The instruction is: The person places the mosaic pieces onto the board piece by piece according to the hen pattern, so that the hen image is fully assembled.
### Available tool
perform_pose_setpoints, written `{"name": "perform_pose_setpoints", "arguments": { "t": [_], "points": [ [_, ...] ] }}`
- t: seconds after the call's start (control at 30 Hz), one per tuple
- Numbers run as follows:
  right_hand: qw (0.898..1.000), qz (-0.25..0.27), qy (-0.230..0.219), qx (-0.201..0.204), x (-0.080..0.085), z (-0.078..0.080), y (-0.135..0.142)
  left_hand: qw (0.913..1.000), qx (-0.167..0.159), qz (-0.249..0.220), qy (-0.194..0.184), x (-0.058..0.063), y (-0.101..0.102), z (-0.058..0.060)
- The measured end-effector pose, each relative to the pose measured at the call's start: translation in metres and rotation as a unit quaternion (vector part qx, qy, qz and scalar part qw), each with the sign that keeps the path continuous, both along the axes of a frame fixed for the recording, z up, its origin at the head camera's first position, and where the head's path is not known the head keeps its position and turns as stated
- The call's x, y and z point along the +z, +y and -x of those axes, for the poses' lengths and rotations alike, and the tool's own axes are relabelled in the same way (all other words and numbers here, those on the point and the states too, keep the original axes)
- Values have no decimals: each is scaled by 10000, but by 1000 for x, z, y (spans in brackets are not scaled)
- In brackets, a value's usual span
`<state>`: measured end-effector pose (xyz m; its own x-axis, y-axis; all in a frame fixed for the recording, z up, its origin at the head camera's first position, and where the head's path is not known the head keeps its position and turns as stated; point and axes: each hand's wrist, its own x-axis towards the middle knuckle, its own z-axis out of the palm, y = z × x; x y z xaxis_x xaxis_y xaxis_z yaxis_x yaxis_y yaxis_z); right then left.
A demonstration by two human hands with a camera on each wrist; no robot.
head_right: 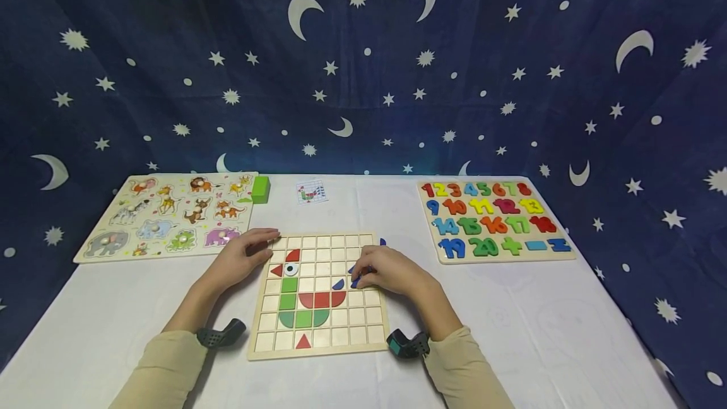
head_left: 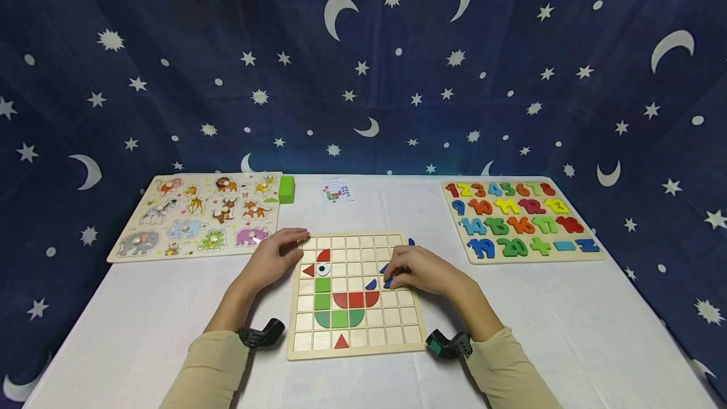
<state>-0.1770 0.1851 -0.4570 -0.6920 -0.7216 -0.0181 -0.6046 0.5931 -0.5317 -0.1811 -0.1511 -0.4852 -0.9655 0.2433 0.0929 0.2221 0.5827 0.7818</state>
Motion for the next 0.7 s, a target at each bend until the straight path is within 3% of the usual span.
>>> {"name": "perform_pose_setpoints", "arguments": {
  "t": [0.37,0.5,0.6,0.7],
  "points": [
    [9998,-74,-168,-53,4,-1,0,10000,-10,-48,23,0,0,0],
    [9997,117,-211,-93,4,0,3,10000,-16,-49,39,0,0,0],
    [9970,536,-169,-526,-1,4,8,10000,-20,-11,75,0,-1,-1],
    [9860,812,139,-1453,-8,10,15,10000,-13,-22,93,0,-1,-1]
  ]
}}
